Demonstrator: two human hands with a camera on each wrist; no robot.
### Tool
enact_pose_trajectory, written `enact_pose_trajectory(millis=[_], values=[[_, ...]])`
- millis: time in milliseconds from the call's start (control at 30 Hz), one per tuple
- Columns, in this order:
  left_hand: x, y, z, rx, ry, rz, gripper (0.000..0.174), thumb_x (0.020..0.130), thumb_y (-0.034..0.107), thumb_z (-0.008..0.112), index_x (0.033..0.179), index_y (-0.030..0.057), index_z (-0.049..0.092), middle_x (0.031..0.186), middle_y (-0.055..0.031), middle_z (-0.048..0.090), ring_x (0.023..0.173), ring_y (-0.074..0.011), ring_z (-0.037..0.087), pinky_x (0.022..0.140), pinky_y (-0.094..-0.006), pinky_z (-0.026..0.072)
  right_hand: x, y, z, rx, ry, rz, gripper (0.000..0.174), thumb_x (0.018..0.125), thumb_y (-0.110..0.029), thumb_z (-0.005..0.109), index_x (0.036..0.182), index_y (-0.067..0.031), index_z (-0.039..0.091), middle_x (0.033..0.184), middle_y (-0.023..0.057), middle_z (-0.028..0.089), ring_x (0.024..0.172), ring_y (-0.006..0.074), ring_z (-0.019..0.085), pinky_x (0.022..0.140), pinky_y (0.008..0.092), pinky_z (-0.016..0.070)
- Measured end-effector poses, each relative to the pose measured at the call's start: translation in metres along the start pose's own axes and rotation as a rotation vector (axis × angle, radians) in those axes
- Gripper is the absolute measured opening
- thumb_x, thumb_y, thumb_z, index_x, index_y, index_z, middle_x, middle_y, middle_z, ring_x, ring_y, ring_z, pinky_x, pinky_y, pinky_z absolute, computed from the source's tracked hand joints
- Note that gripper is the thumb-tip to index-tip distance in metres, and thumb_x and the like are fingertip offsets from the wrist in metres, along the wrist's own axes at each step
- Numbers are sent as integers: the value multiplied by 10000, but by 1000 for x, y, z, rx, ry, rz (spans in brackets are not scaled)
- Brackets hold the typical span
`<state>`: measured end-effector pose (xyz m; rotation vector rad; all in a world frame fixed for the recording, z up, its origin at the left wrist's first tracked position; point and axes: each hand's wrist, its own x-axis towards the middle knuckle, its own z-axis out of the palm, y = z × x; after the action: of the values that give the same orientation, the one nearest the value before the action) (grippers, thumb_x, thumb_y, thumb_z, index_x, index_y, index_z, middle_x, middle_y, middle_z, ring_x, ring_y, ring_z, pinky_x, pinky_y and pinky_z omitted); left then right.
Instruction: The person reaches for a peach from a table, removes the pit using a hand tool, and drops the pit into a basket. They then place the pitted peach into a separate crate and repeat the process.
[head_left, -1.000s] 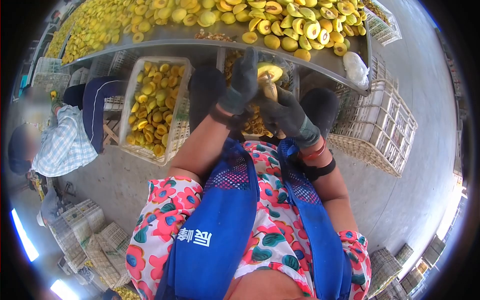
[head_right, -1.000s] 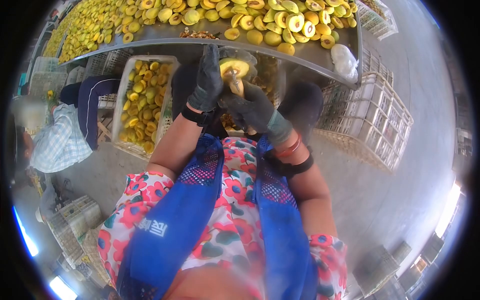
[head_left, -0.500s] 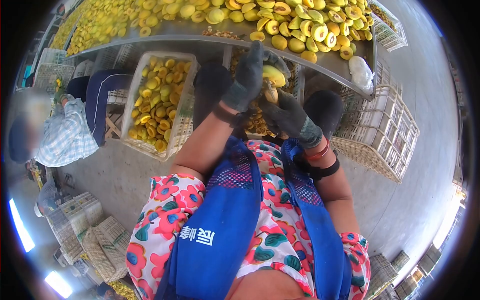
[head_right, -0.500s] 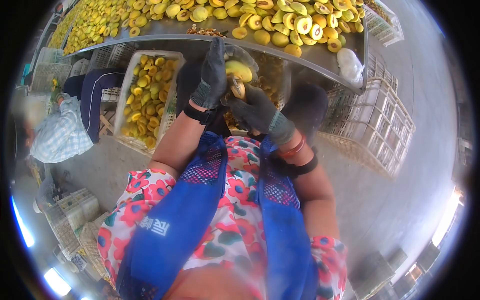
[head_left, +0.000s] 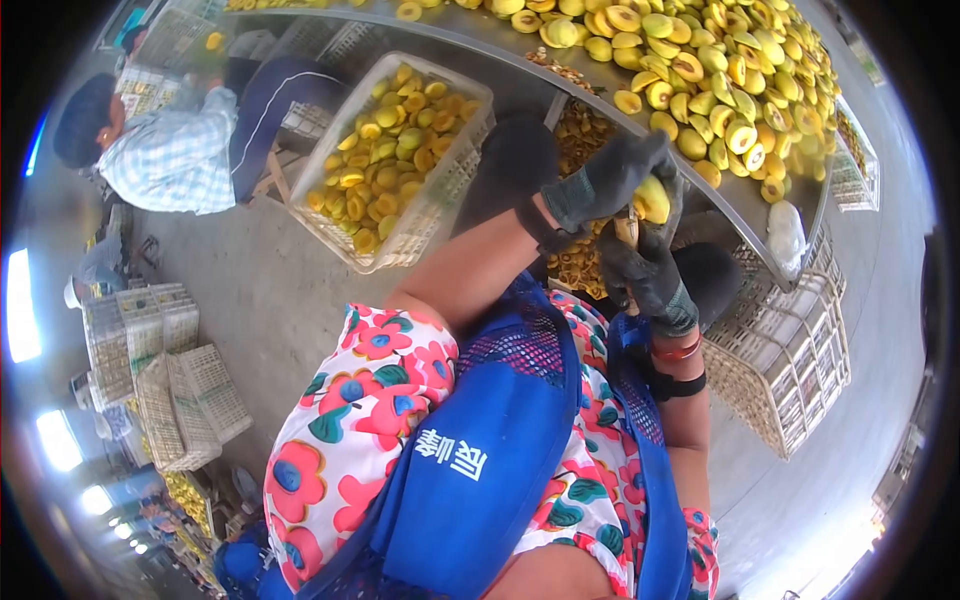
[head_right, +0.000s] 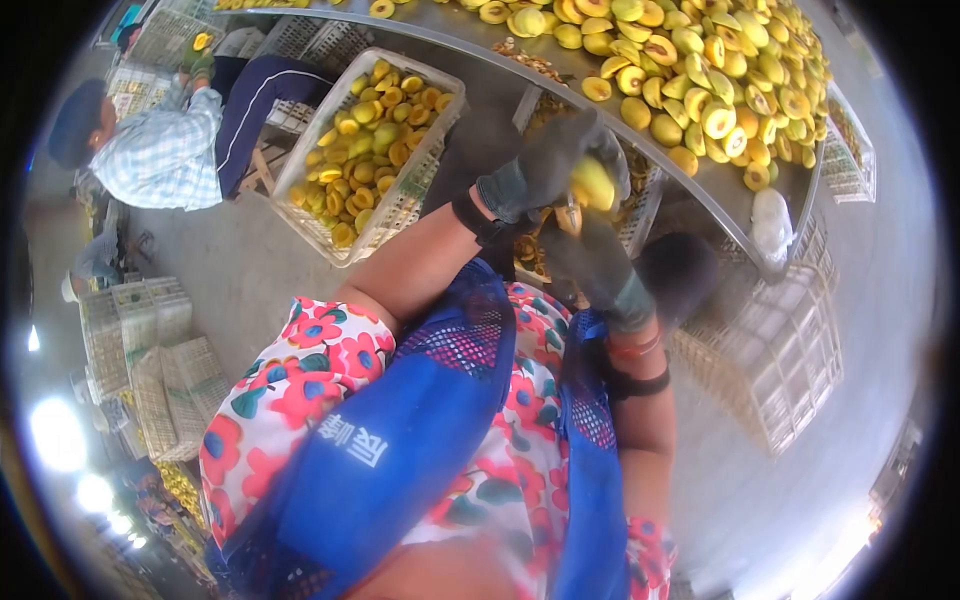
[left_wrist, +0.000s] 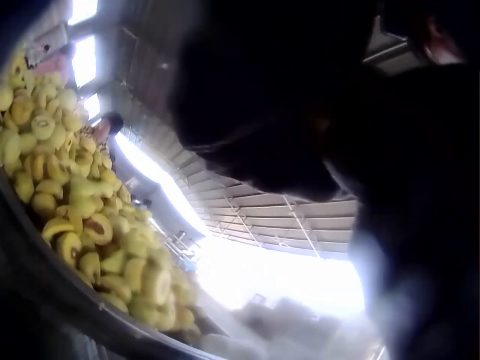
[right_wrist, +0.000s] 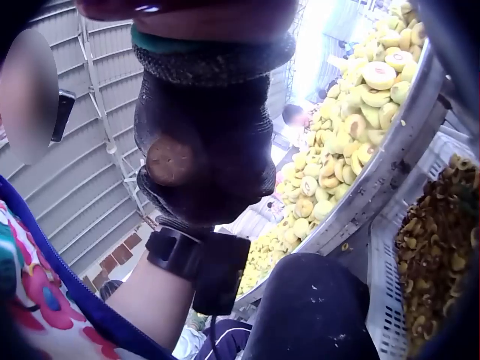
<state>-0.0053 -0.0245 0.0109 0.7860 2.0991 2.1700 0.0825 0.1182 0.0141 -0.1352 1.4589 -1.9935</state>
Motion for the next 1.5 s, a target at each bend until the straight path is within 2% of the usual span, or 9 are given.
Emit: enact_pose_trajectory(millis=[100, 233, 367, 433, 500, 700, 967, 1233, 1500], values=[[0, 12, -5, -636, 672, -418, 419, 822, 332, 658, 1027, -19, 556, 871, -121, 663, 745, -224, 651, 731, -330, 542, 8, 12, 0, -42, -3, -13, 186, 913, -182, 575, 1031, -47, 529, 666, -21, 483, 460, 68, 426, 397, 210, 355], [-26, -17, -99, 713, 781, 335, 421, 909, 421, 502, 949, 15, 605, 797, -106, 646, 729, -205, 639, 669, -325, 527, 20, 31, 3, -264, 145, -173, 143, 922, -178, 554, 979, -50, 523, 665, -22, 495, 458, 67, 444, 396, 214, 354], [-108, -19, -236, 1401, 548, -119, 291, 940, 259, 438, 960, 40, 629, 870, -134, 646, 774, -268, 622, 654, -399, 488, 42, 67, -17, -575, 464, -545, 153, 924, -191, 545, 914, -40, 525, 623, -1, 509, 435, 91, 471, 384, 234, 365], [-150, -18, -281, 1986, 281, -406, 266, 900, 115, 414, 1084, 37, 589, 917, -185, 650, 854, -333, 629, 705, -433, 510, 48, 65, -33, -322, 381, -55, 149, 919, -181, 541, 902, -33, 538, 563, 35, 511, 405, 126, 474, 380, 274, 380], [-147, -3, -269, 1584, 705, -1020, 373, 911, 354, 491, 1012, 21, 625, 989, -208, 653, 947, -348, 622, 799, -442, 492, 50, 71, -45, -146, 372, 182, 162, 918, -186, 542, 887, -28, 540, 535, 56, 515, 383, 153, 477, 371, 298, 383], [-45, -64, -197, 1143, 621, -20, 411, 851, 359, 602, 1057, 5, 636, 1009, -214, 651, 968, -343, 615, 837, -412, 477, 51, 66, -44, -64, 420, 101, 170, 922, -190, 550, 888, -25, 525, 527, 47, 499, 368, 156, 467, 352, 291, 366], [127, -119, -47, 1292, -192, -654, 562, 789, 535, 587, 1108, 76, 640, 1060, -178, 654, 975, -331, 632, 842, -435, 493, 29, 52, -37, -76, 448, 26, 162, 922, -179, 560, 933, -22, 519, 546, 15, 487, 380, 101, 446, 355, 251, 358], [133, -187, -44, 1072, -162, -504, 552, 750, 389, 711, 1164, 64, 546, 1045, -164, 648, 988, -293, 622, 854, -393, 482, 14, 42, -41, -51, 472, -6, 150, 919, -168, 565, 935, -27, 516, 584, -9, 495, 404, 74, 442, 374, 234, 365], [53, -32, -18, 124, -134, -222, 421, 914, 411, 525, 1113, 42, 557, 933, -24, 595, 808, -84, 531, 670, -227, 448, 19, 12, -28, -238, 558, -315, 115, 903, -118, 578, 950, -22, 535, 664, 41, 550, 547, 130, 538, 515, 268, 432]])
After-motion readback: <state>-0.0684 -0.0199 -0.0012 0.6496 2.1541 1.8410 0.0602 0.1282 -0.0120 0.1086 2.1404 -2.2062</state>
